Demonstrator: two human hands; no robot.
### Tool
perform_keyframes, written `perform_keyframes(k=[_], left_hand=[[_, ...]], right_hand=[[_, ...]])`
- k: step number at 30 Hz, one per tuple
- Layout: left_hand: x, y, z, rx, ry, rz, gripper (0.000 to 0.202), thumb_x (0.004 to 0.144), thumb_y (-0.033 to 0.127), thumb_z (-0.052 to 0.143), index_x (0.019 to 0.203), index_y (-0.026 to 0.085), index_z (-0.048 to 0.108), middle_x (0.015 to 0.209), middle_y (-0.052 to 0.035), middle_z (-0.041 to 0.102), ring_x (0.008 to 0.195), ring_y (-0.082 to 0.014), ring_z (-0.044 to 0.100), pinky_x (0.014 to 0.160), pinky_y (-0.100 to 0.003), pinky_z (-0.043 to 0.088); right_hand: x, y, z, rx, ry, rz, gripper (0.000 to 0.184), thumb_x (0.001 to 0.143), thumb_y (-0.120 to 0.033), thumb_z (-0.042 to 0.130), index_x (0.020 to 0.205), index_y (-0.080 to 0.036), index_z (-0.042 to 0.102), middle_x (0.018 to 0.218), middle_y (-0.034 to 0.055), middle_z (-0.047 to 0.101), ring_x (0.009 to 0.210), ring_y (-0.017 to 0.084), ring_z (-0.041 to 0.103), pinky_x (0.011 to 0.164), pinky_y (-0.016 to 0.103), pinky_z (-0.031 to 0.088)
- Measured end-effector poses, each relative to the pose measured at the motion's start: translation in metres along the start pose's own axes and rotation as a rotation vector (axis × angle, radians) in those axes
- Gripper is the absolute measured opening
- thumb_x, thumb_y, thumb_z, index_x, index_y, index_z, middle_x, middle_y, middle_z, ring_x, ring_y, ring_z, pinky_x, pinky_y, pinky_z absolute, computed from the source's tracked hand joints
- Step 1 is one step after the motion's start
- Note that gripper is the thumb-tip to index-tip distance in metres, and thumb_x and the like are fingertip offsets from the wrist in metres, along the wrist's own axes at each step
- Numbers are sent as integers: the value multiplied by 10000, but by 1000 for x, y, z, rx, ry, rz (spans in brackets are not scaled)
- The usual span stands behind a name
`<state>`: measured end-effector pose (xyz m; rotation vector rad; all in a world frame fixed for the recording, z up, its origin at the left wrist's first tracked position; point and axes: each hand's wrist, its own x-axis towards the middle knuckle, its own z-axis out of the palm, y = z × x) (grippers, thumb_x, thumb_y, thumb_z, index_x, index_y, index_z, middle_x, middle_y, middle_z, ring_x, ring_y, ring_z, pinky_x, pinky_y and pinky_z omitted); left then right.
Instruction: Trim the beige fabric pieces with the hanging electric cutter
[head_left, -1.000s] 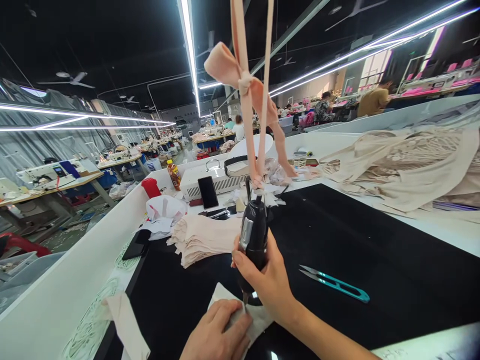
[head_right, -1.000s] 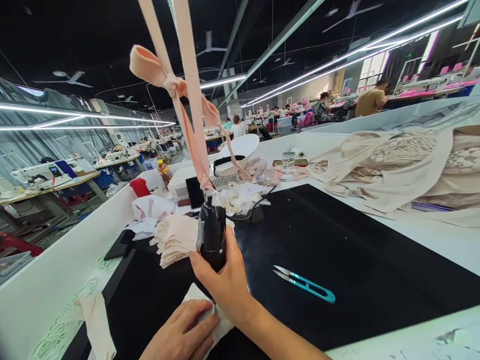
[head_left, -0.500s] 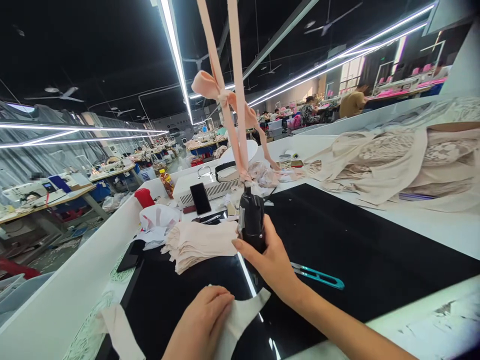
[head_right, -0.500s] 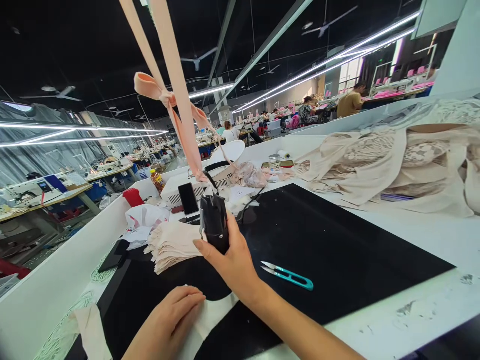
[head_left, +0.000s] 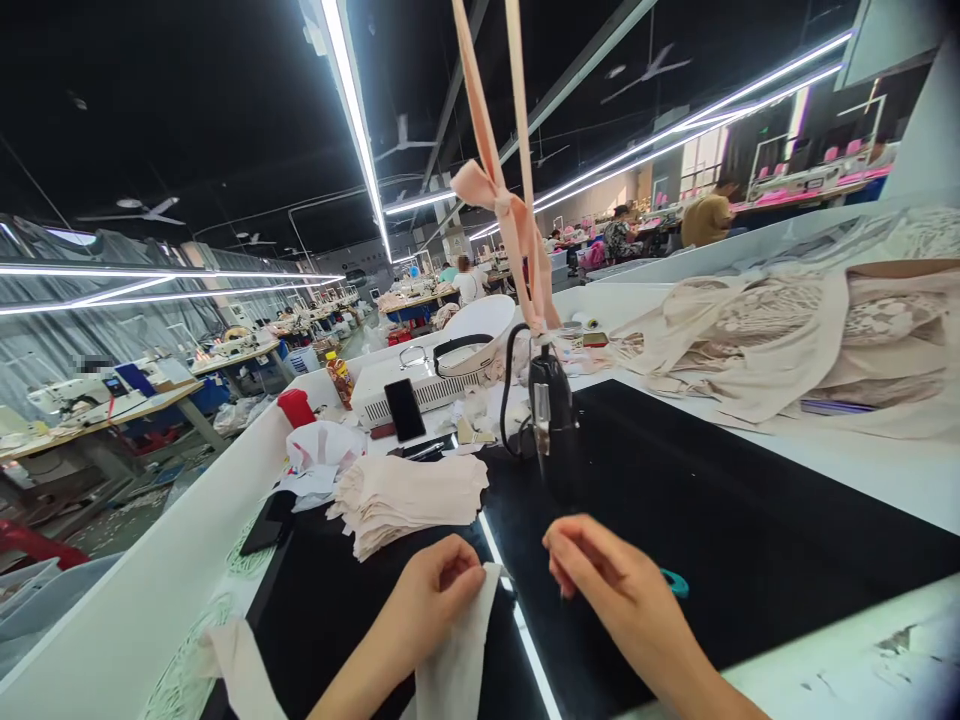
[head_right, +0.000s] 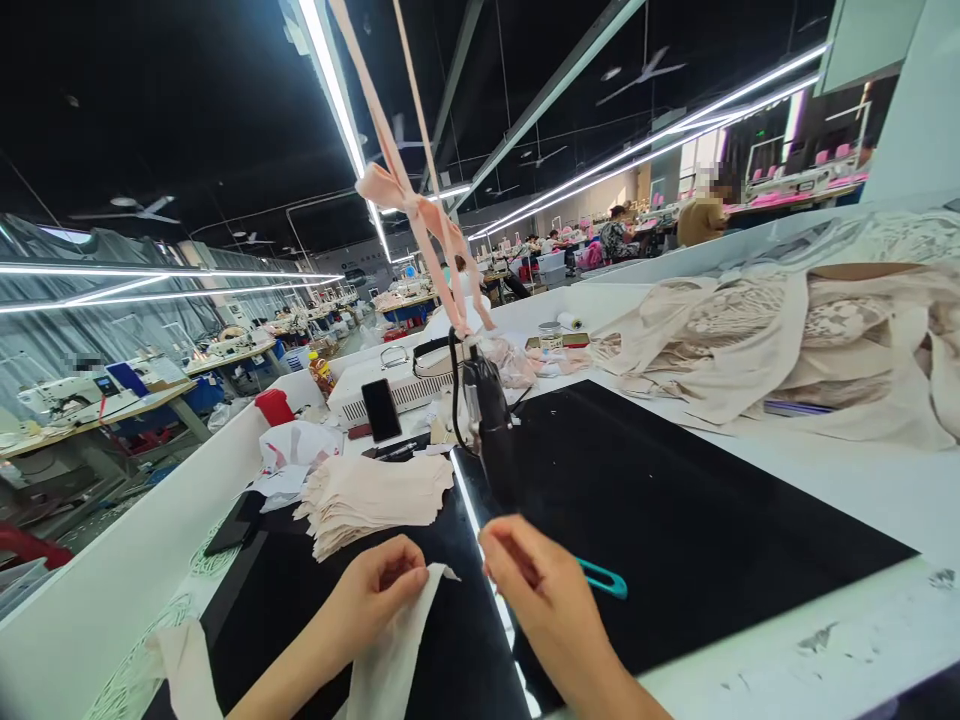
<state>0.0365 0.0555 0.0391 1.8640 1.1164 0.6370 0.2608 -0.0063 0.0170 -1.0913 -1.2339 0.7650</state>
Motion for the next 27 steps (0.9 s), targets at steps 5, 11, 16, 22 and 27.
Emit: perform_keyframes(k=[5,11,16,22,27], left_hand=[[8,0,-7,-251,77,-57,509,749,662,769,806,193,580,637,74,469,546,-80,363,527,-224,266],[1,-4,-9,-488,183,-154,668,563,686,914,905,191,621,643,83,517,489,-49,356,468,-199,252],[-12,-8,-11,-654,247,-219,732,494,701,954,902,205,604,663,76,533,581,-76,472,522,-179,360],[-34,-17,-11,-744,187,-348,784,579,905,790,815,190,573,734,8,614,604,-101,576,547,-200,452],[-42,-28,-14,-654,85,-403,910,528,1043,636,811,178,619,716,-2,591,574,-104,541,465,-175,382]], right_hand=[[-4,21,36,119,-427,179,562,925,-738,597,846,-199,734,744,19,611,681,189,573,582,270,504],[3,27,59,259,-470,166,531,865,-714,708,848,-188,777,737,8,675,722,213,604,706,306,483],[3,16,64,299,-485,163,513,864,-705,714,998,-226,842,795,43,758,866,309,710,826,403,548],[1,13,74,312,-559,187,578,878,-704,716,1231,-252,788,897,66,789,909,316,733,883,430,550],[2,13,79,254,-630,226,624,896,-721,686,1322,-268,736,976,76,792,968,312,728,928,418,528]])
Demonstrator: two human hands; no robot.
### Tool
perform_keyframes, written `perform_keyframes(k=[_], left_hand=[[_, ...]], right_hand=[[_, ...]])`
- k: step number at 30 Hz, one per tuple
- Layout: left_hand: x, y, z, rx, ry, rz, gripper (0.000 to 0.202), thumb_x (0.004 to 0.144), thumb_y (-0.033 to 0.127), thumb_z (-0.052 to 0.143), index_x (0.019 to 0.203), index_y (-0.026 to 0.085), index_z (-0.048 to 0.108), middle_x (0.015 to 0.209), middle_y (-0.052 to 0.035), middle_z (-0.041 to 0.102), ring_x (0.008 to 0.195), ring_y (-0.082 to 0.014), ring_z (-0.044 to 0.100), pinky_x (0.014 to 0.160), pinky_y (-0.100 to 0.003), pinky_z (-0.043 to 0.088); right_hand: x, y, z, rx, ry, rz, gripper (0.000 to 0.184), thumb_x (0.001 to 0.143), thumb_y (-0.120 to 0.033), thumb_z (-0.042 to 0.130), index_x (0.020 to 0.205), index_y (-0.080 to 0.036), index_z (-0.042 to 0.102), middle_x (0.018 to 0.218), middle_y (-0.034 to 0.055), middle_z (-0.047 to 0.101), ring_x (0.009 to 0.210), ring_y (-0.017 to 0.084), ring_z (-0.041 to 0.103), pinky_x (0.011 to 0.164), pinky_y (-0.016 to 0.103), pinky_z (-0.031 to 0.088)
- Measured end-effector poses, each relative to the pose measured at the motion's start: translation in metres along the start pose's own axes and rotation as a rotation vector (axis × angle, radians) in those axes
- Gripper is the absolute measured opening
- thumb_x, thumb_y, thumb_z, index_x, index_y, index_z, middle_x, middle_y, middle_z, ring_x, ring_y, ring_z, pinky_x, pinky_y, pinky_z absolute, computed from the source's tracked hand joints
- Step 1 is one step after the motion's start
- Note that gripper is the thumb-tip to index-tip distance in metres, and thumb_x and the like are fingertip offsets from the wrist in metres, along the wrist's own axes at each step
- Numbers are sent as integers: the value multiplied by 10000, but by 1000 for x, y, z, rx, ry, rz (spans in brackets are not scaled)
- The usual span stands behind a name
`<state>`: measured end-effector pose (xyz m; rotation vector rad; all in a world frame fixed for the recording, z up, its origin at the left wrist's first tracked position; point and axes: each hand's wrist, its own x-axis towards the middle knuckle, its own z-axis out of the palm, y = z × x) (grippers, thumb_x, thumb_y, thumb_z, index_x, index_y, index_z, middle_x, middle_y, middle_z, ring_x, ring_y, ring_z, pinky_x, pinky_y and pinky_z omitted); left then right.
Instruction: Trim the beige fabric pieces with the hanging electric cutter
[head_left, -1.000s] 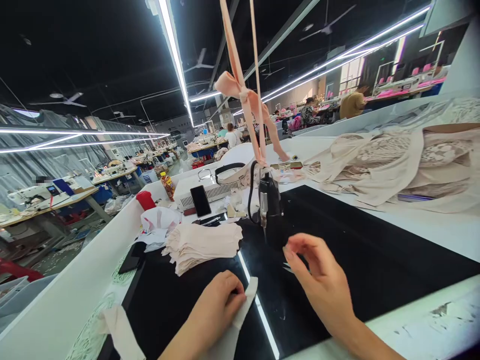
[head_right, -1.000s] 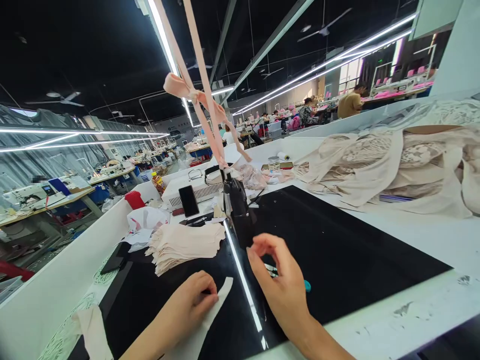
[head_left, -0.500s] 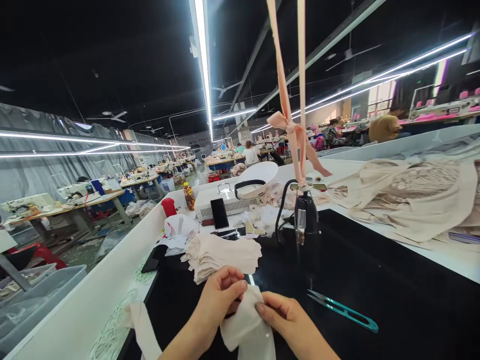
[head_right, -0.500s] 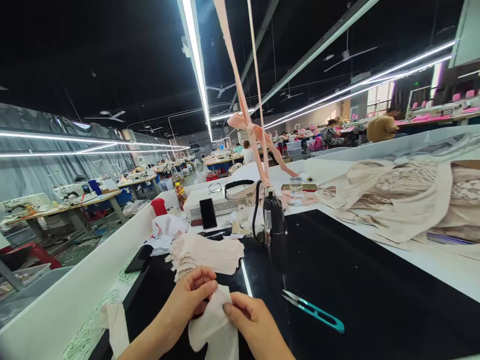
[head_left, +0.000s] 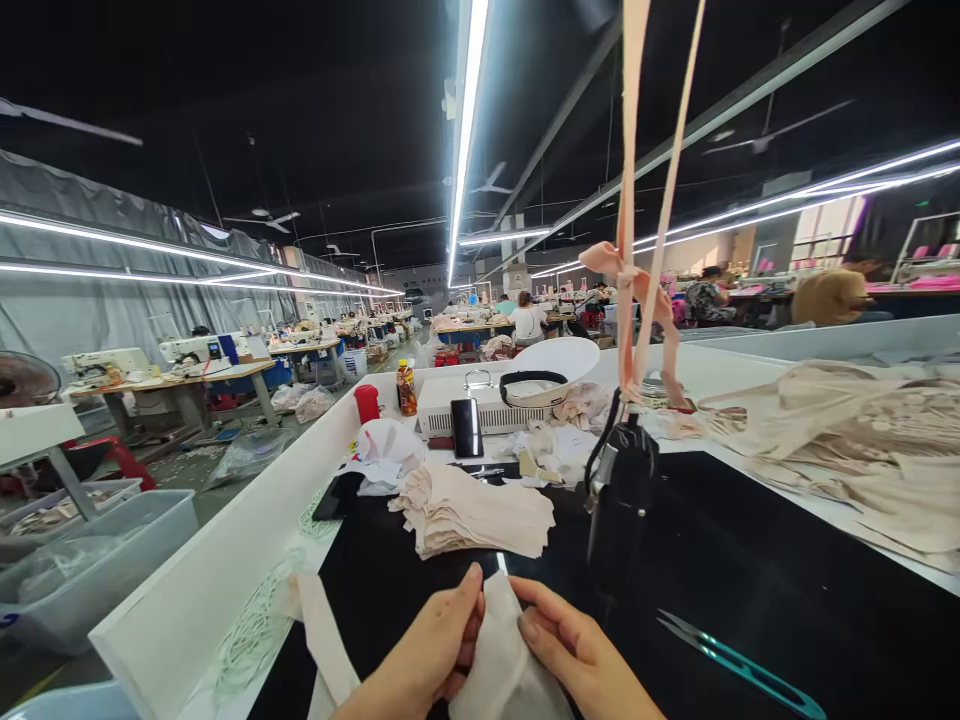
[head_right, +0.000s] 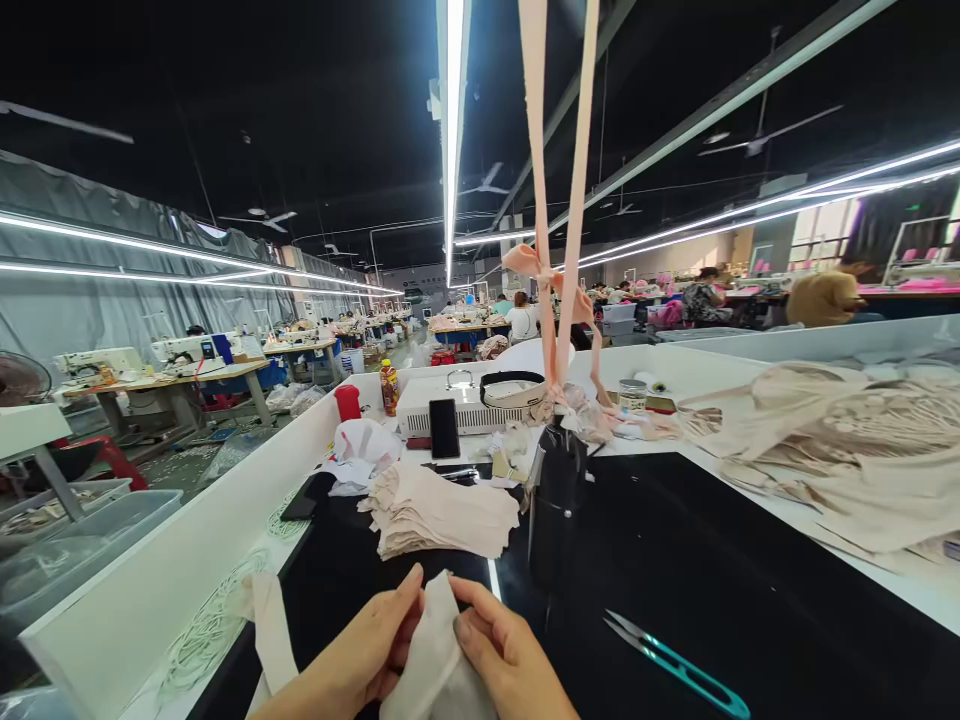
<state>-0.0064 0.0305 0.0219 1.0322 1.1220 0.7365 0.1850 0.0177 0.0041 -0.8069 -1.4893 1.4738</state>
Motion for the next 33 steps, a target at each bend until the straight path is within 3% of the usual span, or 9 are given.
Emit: perform_keyframes(k=[6,11,20,25,28,33], left_hand=[[-5,1,-7,-33,37,154,750,604,861,824,885,190,642,675,65,476,561,-66,417,487,-151,338],[-10,1,-11,-61,52,158,757,646,855,801,977,182,696,731,23,562,597,-94,503,460,-152,356],[-21,6,-20,-22,115,165,792,615,875,795,975,173,726,861,-23,643,681,-145,639,464,-185,471],[-27,10,-21,60,146,190,824,582,909,777,904,154,717,804,-21,627,637,-123,588,435,-161,403],[-30,11,-20,110,152,201,814,580,920,764,839,153,687,705,-4,591,583,-107,536,409,-147,342],[-33,12,-18,140,158,198,798,608,952,710,777,175,635,703,2,582,595,-119,563,428,-168,423]], right_hand=[[2,3,16,-23,85,20,711,825,-780,687,1304,-256,726,768,29,702,797,290,709,818,418,559],[3,6,21,-34,112,21,681,800,-765,717,1254,-259,741,693,8,643,747,281,679,806,430,559],[12,25,20,-9,-18,52,764,805,-839,667,1288,-249,710,747,21,663,764,254,643,809,386,530],[17,32,27,49,-24,62,670,800,-803,716,1164,-241,735,738,9,649,703,217,608,697,325,483],[21,30,34,142,-20,29,599,769,-766,778,997,-213,735,748,9,653,689,194,583,687,309,448],[23,24,32,76,35,6,536,821,-727,768,816,-192,732,712,-14,586,663,153,473,663,276,395]])
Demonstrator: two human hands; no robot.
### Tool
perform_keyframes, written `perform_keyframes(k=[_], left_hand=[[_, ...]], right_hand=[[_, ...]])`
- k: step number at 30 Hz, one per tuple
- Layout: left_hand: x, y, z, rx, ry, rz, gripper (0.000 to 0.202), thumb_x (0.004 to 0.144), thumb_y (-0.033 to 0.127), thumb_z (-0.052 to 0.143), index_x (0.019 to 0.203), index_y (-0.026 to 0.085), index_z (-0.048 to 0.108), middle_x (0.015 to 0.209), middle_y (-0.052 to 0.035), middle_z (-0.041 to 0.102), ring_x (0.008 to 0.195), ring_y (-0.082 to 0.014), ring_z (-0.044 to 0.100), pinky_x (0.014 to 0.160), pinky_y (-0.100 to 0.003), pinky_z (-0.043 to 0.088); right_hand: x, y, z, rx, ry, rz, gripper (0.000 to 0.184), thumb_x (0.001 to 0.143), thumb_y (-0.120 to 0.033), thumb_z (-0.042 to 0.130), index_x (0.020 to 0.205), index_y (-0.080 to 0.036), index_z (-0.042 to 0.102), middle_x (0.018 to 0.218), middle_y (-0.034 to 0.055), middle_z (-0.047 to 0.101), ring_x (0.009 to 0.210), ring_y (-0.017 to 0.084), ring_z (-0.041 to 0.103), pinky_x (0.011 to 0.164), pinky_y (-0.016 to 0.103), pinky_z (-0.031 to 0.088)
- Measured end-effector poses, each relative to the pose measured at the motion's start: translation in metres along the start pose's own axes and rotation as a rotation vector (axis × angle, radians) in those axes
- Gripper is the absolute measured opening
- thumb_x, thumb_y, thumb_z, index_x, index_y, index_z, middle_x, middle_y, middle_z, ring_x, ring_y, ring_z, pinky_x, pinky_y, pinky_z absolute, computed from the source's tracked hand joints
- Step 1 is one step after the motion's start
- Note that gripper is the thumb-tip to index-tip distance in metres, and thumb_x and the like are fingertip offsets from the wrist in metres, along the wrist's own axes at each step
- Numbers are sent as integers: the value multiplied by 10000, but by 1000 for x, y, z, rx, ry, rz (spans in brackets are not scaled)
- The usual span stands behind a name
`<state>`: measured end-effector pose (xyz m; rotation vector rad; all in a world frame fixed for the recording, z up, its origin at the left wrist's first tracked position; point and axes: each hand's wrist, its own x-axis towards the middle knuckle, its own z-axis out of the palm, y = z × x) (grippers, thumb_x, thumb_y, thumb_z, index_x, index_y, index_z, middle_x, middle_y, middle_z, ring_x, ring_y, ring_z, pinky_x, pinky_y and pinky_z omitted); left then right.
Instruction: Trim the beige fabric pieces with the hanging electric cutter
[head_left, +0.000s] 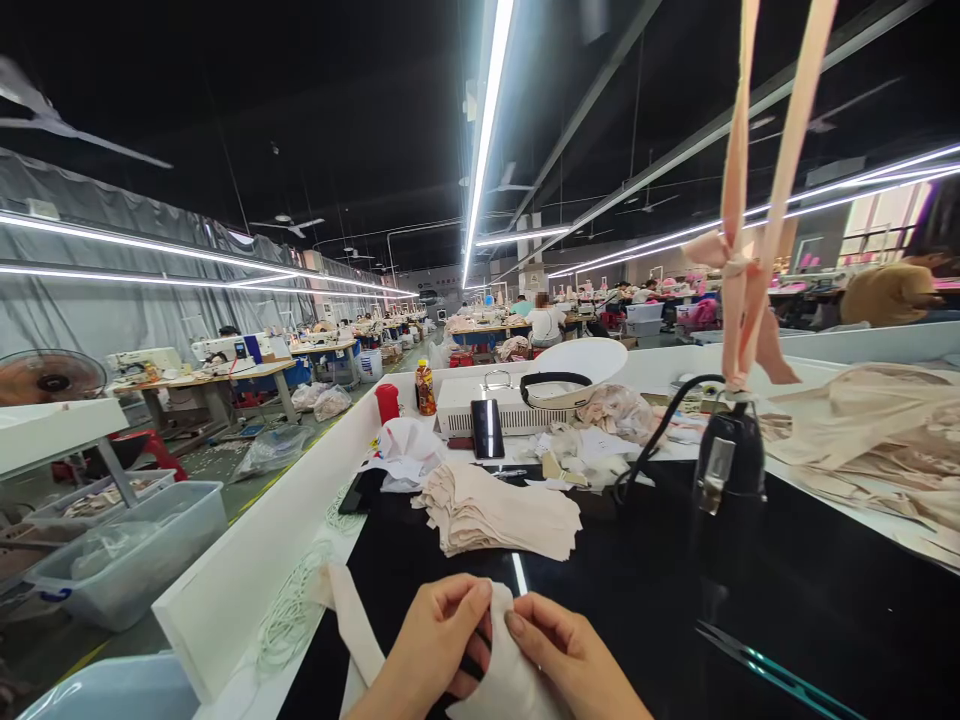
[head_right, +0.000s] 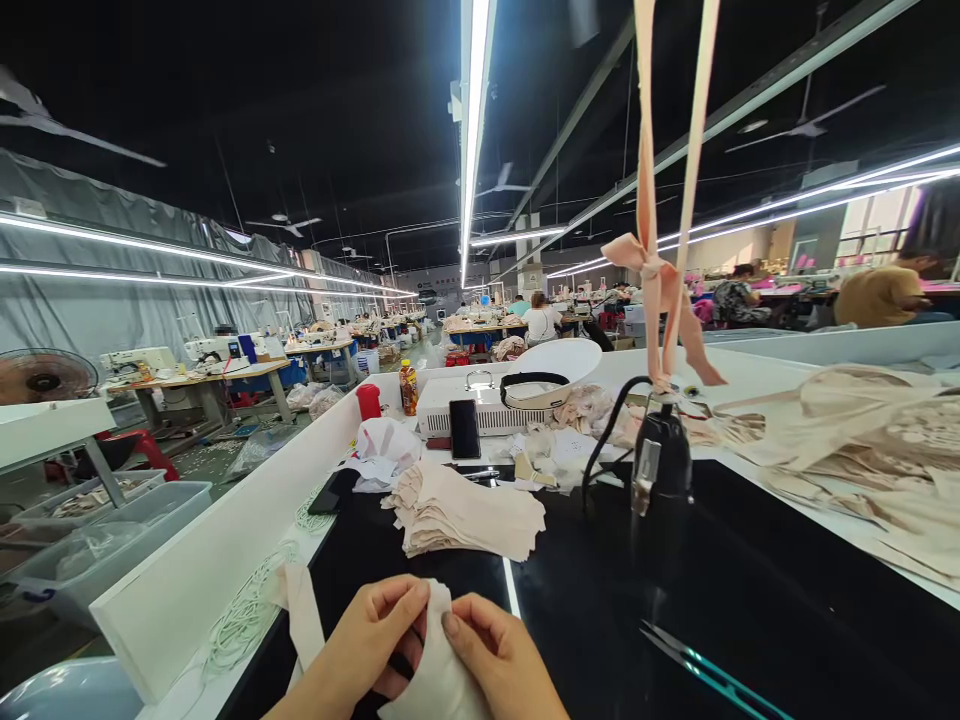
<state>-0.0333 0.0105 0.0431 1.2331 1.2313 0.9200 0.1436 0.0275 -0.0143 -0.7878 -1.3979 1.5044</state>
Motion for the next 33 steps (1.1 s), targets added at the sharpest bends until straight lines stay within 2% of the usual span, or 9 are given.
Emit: perform_keyframes(k=[7,13,16,19,23,29,33], left_hand=[[5,-11,-1,13,6,-32,876,519,1022,663,761,181,632,733,-16,582,586,-129,550,399,-186,430],[4,-13,-5,34,-2,-9,827,544,917,778,893,169,721,814,-37,631,679,-150,592,419,-163,417],[5,-14,-6,63,0,-6,778,602,864,788,921,156,738,761,-37,626,686,-159,598,426,-161,407],[6,-16,-5,78,7,11,724,643,828,788,899,153,725,759,-39,631,682,-159,602,427,-167,413],[6,-15,-3,74,5,26,727,620,842,790,843,156,700,746,-26,613,631,-143,583,397,-166,369],[4,-15,-2,62,-8,44,724,629,851,782,815,160,670,731,-8,590,577,-117,557,396,-170,335],[4,-18,-1,55,-5,38,710,648,849,770,800,168,642,722,-5,585,575,-109,537,399,-165,322]], right_hand=[[-2,-3,-8,-40,-24,-5,540,845,-740,737,839,-199,752,716,-18,564,665,149,426,666,277,388],[-4,1,-5,-38,-7,-9,560,837,-751,734,829,-191,748,743,-3,594,693,161,454,675,283,394],[-6,1,-2,-10,17,-5,550,841,-740,742,815,-190,748,745,-2,602,696,158,459,669,276,391],[-8,-2,0,14,15,14,570,850,-759,720,826,-190,749,747,-4,589,683,146,430,622,257,367],[-6,-5,2,17,-11,43,578,856,-767,709,888,-192,741,726,-20,572,623,119,395,582,239,358],[-1,-4,3,-41,56,3,574,820,-760,749,774,-190,698,656,-38,533,597,118,387,615,247,407],[-4,-1,4,-34,62,5,563,841,-754,729,801,-193,728,675,-20,571,601,129,401,591,255,388]])
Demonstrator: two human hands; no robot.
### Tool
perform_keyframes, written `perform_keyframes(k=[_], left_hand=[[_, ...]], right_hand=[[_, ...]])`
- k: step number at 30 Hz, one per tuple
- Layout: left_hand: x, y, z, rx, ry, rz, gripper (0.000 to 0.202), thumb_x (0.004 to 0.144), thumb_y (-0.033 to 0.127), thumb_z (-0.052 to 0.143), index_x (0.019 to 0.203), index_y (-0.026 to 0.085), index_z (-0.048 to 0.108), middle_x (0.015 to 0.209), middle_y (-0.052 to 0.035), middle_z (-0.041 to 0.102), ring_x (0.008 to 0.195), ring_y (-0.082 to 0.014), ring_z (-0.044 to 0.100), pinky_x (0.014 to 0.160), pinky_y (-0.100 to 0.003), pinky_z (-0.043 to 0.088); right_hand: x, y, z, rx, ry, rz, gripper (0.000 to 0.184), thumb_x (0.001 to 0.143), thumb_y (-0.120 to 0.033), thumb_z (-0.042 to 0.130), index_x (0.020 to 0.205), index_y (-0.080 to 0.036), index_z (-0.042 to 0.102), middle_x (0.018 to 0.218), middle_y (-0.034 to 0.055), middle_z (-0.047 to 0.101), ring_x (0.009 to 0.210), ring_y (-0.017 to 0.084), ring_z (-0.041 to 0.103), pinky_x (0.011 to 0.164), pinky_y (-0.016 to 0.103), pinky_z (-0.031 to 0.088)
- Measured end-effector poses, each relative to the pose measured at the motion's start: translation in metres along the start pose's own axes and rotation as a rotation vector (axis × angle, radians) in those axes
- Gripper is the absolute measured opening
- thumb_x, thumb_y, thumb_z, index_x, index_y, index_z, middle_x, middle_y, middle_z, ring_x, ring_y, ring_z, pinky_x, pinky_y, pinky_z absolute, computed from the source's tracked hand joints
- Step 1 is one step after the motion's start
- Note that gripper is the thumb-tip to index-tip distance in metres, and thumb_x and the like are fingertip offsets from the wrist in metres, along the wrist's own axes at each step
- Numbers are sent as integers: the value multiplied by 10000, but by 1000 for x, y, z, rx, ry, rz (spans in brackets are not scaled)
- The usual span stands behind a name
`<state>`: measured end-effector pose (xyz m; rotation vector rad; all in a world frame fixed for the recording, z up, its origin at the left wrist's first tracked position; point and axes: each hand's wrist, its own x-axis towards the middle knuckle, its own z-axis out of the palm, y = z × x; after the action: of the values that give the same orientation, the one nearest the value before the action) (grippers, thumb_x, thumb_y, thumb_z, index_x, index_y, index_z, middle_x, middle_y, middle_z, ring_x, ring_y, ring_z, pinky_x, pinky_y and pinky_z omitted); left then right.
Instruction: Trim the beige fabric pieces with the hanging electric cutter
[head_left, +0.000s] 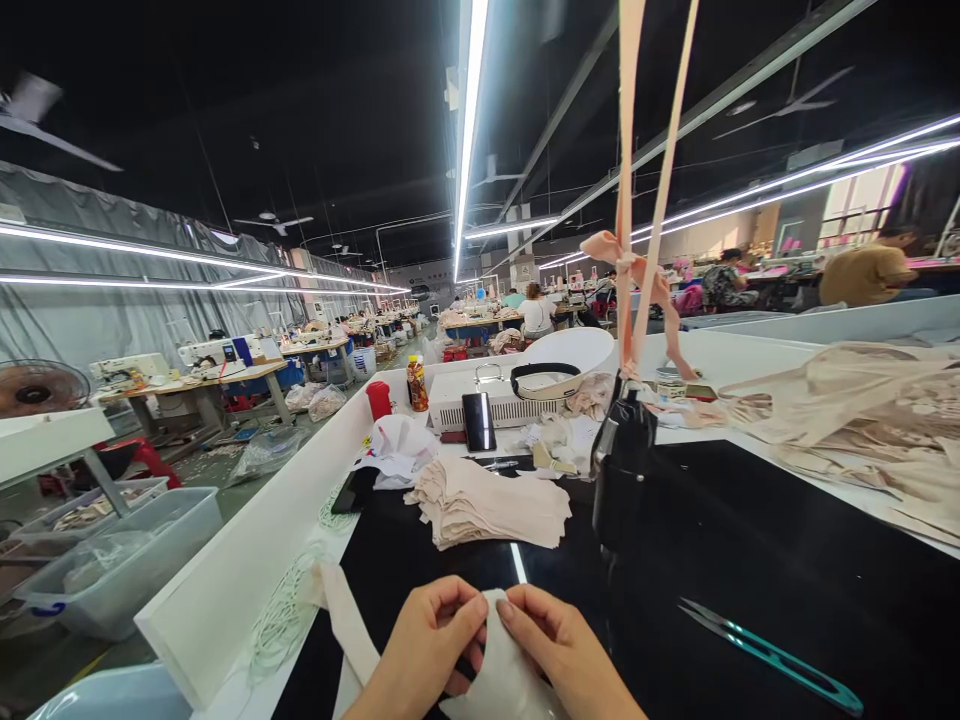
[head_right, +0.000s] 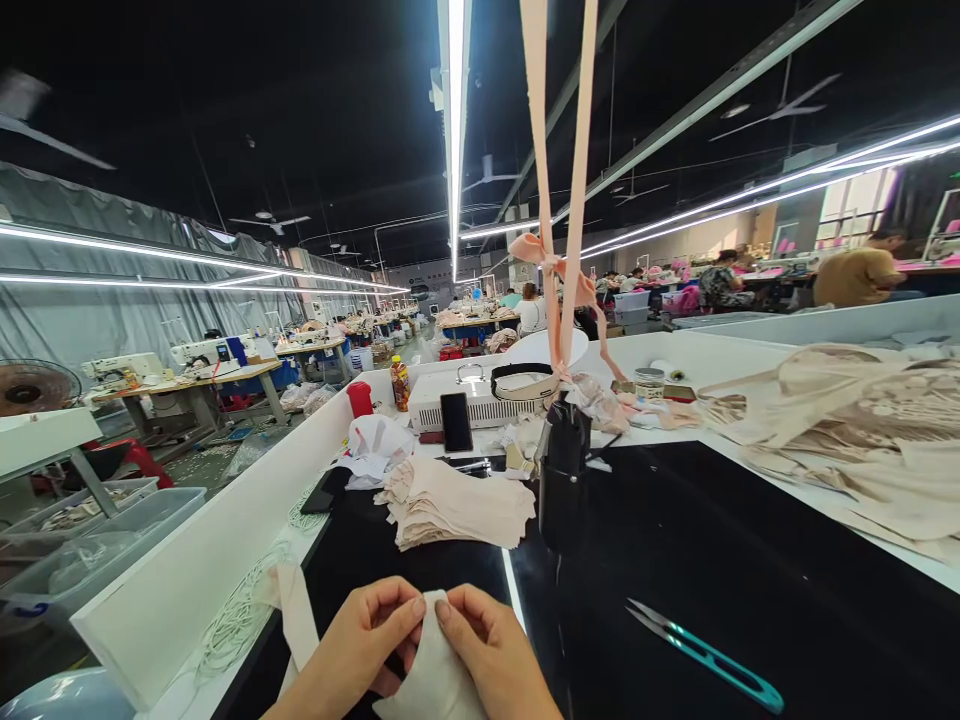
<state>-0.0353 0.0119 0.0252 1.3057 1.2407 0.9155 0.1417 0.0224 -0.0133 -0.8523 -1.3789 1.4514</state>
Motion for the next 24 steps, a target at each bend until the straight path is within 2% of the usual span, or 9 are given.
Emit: perform_keyframes(k=[3,7,9,11,15,19,24], left_hand=[[1,-2,1,4,-6,-8,720,649,871,748,800,178,625,711,-3,579,568,-107,519,399,-167,318],[0,-1,1,30,-42,-20,756,659,922,693,831,188,623,715,0,577,585,-120,510,410,-184,352],[-2,0,-1,40,-68,-32,771,656,935,684,843,190,622,677,24,538,566,-110,462,415,-186,327],[-4,-2,-2,44,-110,-23,746,643,884,755,856,178,643,664,37,528,571,-93,431,469,-189,320],[-3,-13,-5,-4,-184,37,647,602,703,911,858,140,718,766,-8,634,680,-111,519,660,-232,381],[-1,-24,-8,-2,-164,40,619,611,699,903,821,141,739,719,-6,629,641,-118,501,632,-248,343],[-6,-19,-13,0,-161,39,584,639,680,905,815,145,750,714,-8,645,644,-123,515,641,-253,351]], right_hand=[[-1,3,2,36,44,6,558,841,-751,727,807,-194,735,673,-12,571,596,136,400,559,262,359],[2,8,0,63,83,-4,561,822,-762,736,790,-202,707,654,-25,524,603,141,406,568,266,375],[4,10,-2,68,98,-7,558,820,-761,740,791,-206,697,663,-26,521,611,141,410,567,262,378],[5,13,-5,69,115,-9,554,815,-755,750,789,-205,695,672,-27,517,619,139,409,563,256,372],[5,15,-9,76,159,-9,557,813,-761,749,803,-206,698,680,-32,498,628,136,397,563,249,359],[4,15,-10,93,172,-2,558,796,-764,760,808,-212,685,680,-34,487,612,136,383,535,251,325],[4,15,-9,136,164,13,588,776,-780,766,824,-201,671,659,-42,468,589,122,370,521,245,285]])
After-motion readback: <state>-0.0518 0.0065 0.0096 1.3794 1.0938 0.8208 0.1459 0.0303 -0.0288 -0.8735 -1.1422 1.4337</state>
